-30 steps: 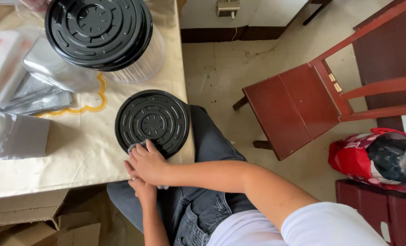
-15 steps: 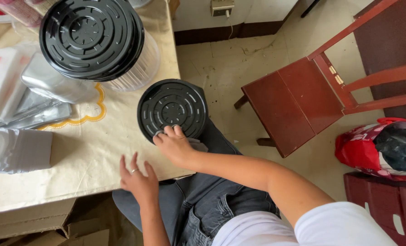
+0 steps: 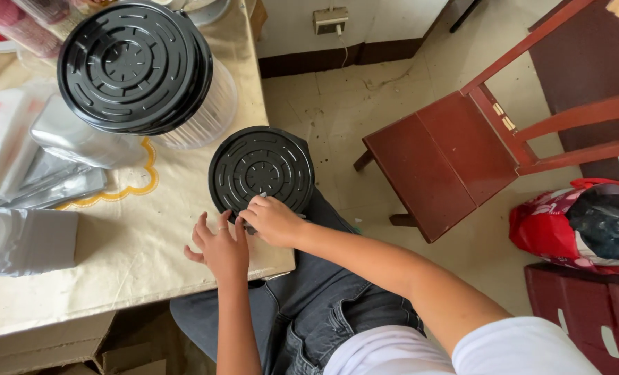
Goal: Wiping down plastic lids for cake containers with a cleaning cloth.
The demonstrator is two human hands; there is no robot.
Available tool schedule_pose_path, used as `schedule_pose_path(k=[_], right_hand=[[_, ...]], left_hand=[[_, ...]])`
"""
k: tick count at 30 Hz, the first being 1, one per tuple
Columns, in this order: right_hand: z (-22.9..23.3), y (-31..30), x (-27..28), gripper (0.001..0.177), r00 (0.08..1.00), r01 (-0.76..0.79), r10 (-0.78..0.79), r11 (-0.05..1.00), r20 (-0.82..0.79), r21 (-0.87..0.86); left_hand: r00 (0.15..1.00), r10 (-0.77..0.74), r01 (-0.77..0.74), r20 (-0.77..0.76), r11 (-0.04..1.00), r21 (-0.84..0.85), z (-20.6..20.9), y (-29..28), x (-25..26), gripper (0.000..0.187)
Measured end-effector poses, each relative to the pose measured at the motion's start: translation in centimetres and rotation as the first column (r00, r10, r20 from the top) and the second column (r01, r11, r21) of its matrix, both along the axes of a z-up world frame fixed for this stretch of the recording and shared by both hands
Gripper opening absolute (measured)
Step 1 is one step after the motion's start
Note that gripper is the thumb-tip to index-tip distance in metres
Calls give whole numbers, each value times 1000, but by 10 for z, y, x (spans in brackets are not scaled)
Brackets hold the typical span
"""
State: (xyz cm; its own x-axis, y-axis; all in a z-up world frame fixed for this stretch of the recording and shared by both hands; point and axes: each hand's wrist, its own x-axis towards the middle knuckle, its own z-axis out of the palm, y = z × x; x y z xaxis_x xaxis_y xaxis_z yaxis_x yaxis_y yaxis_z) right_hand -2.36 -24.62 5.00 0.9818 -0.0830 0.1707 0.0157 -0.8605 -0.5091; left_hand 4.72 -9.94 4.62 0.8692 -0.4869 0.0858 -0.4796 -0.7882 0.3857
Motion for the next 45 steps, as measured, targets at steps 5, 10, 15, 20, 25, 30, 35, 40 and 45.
schedule_pose_path(k=[5,10,15,20,25,30,35,40,45], right_hand=[[12,-16,-12,38,995,-26,25,1000,91,14],[56,-38,-24,15,933,245,-273,959,234,144],[10,-66,-28,17,871,376,-466,430,-155,821],[8,-60,-22,21,850,74,-524,27,-49,997],[64,-15,-12,21,817,156,-420,822,396,548],[17,18,4,43,969,-55,29,994,243,97],[-12,6,22,48,999,-37,37,999,-5,14],[-24,-12,58,43,990,140,-138,987,-34,73],[-35,28,95,42,995,-15,26,993,98,-118]], left_hand=[[998,62,-62,3,997,-45,-13,-4,4,38],[986,166,-166,4,985,-41,-3,29,7,37],[977,205,-203,57,978,-43,-5,71,3,39],[979,200,-194,38,973,-129,3,68,-6,43],[998,53,-45,21,959,-279,-9,72,-9,51],[995,101,-99,-2,971,-216,-26,90,-7,52],[993,119,-113,24,978,-177,-42,95,-5,51],[993,120,-117,4,972,-206,-38,94,-6,51],[992,128,-125,3,975,-185,-35,96,-6,52]])
